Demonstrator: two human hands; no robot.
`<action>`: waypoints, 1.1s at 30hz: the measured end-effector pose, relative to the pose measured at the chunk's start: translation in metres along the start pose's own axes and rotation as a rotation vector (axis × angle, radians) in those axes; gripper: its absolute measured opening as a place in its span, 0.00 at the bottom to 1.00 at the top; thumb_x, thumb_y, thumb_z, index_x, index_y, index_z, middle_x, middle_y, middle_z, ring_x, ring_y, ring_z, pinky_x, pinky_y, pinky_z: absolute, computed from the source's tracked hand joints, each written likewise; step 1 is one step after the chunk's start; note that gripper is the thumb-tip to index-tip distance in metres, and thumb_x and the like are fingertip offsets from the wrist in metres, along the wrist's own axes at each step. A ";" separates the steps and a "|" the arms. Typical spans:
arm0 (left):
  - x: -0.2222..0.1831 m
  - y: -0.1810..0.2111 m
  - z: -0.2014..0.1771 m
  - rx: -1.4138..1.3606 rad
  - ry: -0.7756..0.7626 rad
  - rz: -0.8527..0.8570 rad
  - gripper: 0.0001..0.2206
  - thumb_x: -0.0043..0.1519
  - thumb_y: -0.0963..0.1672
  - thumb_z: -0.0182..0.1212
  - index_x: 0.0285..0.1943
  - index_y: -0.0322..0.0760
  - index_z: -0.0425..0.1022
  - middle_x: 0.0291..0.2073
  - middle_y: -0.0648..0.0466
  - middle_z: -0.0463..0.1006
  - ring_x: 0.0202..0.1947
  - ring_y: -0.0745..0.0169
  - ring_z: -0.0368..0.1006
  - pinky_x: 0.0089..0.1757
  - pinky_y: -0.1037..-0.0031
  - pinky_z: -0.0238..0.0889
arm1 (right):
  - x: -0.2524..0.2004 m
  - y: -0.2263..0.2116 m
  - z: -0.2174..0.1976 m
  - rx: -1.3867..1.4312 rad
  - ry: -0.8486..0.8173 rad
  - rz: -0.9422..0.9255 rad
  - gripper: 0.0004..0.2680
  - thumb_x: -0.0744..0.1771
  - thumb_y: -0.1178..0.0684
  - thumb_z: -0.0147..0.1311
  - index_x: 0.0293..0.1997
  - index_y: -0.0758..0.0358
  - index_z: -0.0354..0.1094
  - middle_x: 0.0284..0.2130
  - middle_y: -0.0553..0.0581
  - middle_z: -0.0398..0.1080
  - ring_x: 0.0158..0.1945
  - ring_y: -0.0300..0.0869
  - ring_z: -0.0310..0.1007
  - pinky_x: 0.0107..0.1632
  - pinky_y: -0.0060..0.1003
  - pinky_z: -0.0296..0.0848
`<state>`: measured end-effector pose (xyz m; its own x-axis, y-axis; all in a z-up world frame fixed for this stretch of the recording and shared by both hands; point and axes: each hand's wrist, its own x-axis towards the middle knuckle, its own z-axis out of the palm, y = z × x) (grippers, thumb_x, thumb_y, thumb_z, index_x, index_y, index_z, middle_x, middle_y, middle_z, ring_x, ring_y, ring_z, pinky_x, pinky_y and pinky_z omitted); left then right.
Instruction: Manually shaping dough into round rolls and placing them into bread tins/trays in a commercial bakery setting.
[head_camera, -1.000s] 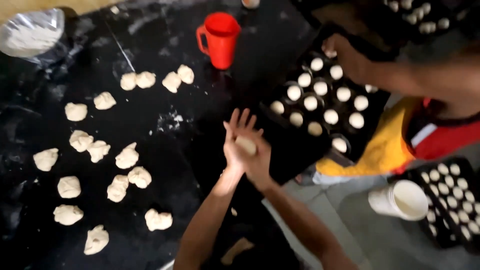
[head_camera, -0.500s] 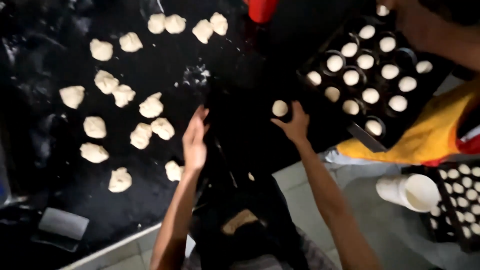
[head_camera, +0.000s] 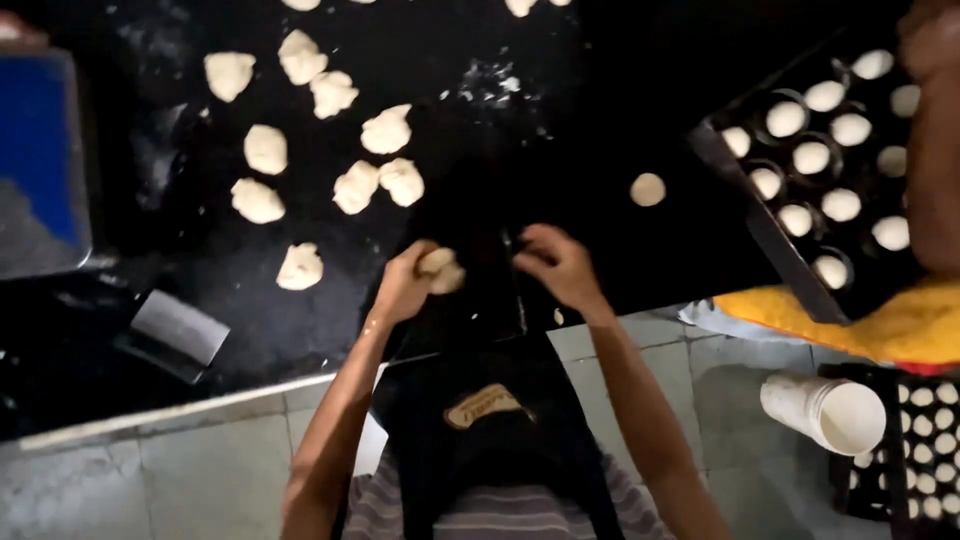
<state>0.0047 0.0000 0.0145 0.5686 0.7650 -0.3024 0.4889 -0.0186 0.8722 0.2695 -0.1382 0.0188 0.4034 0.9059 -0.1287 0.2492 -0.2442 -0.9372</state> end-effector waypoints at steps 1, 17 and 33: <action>0.003 0.010 -0.001 -0.186 -0.029 0.070 0.15 0.58 0.40 0.69 0.54 0.35 0.75 0.43 0.47 0.81 0.44 0.60 0.78 0.45 0.72 0.71 | 0.000 -0.007 0.016 0.095 -0.262 0.066 0.19 0.65 0.51 0.64 0.62 0.62 0.68 0.44 0.53 0.76 0.47 0.38 0.75 0.52 0.38 0.76; 0.001 0.031 0.010 -0.432 -0.163 0.363 0.27 0.60 0.35 0.63 0.70 0.33 0.64 0.49 0.51 0.81 0.48 0.65 0.76 0.50 0.76 0.70 | -0.006 -0.064 0.048 0.052 -0.108 -0.097 0.13 0.67 0.57 0.59 0.59 0.67 0.71 0.41 0.54 0.79 0.42 0.37 0.77 0.44 0.34 0.76; 0.028 0.052 0.067 -0.565 -0.249 0.535 0.25 0.57 0.31 0.52 0.65 0.32 0.71 0.49 0.52 0.83 0.52 0.62 0.78 0.54 0.72 0.70 | -0.025 -0.061 -0.014 0.088 0.042 -0.119 0.17 0.65 0.59 0.64 0.61 0.64 0.70 0.44 0.56 0.79 0.39 0.39 0.81 0.38 0.35 0.81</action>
<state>0.0903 -0.0223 0.0256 0.7935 0.5776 0.1916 -0.2602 0.0375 0.9648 0.2569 -0.1513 0.0837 0.4124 0.9110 -0.0032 0.2200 -0.1030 -0.9701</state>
